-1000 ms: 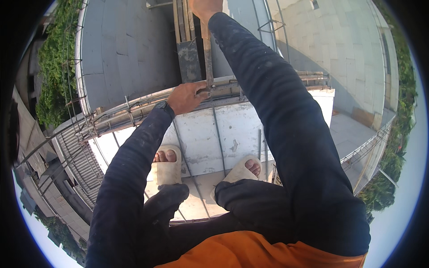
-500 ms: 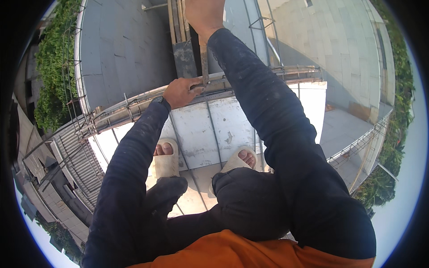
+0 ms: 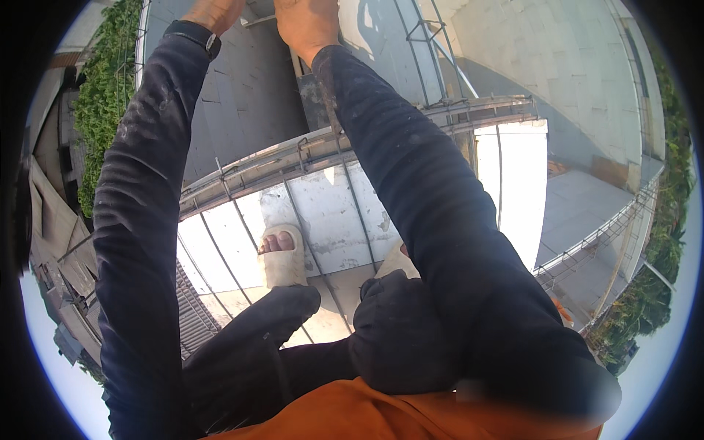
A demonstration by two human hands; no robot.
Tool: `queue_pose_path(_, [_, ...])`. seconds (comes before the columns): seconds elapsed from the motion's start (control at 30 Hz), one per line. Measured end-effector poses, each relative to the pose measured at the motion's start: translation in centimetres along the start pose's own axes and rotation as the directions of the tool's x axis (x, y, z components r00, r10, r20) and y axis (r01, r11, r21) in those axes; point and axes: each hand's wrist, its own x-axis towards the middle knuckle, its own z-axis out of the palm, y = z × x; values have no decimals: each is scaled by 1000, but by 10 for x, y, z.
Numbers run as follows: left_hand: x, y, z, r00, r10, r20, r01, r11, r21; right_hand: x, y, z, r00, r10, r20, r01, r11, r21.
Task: The person uses a metal bar to pry and adjust metal scaffolding components on a rooftop construction site. They repeatedly strike and lever the bar against the scaffolding frame to loosen or reposition parts.
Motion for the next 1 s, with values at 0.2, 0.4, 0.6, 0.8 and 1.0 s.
queue_pose_path(0.2, [33, 72, 110, 945, 317, -80, -310, 947, 87, -7, -52, -35, 988, 151, 24, -153, 975, 161])
queue_pose_path(0.4, [4, 93, 199, 898, 434, -69, -406, 881, 244, -22, -50, -66, 993, 81, -80, -60, 970, 237])
queue_pose_path(0.6, [-48, 111, 256, 863, 505, -26, -472, 823, 316, -59, -7, -106, 980, 195, -29, -133, 765, 630])
queue_pose_path(0.8, [-124, 123, 279, 855, 518, 34, -512, 832, 213, -87, -66, -192, 946, 315, 77, -278, 662, 697])
queue_pose_path(1.0, [-202, 138, 270, 863, 447, 234, -468, 883, 40, -139, -67, -224, 935, 352, 54, -286, 652, 703])
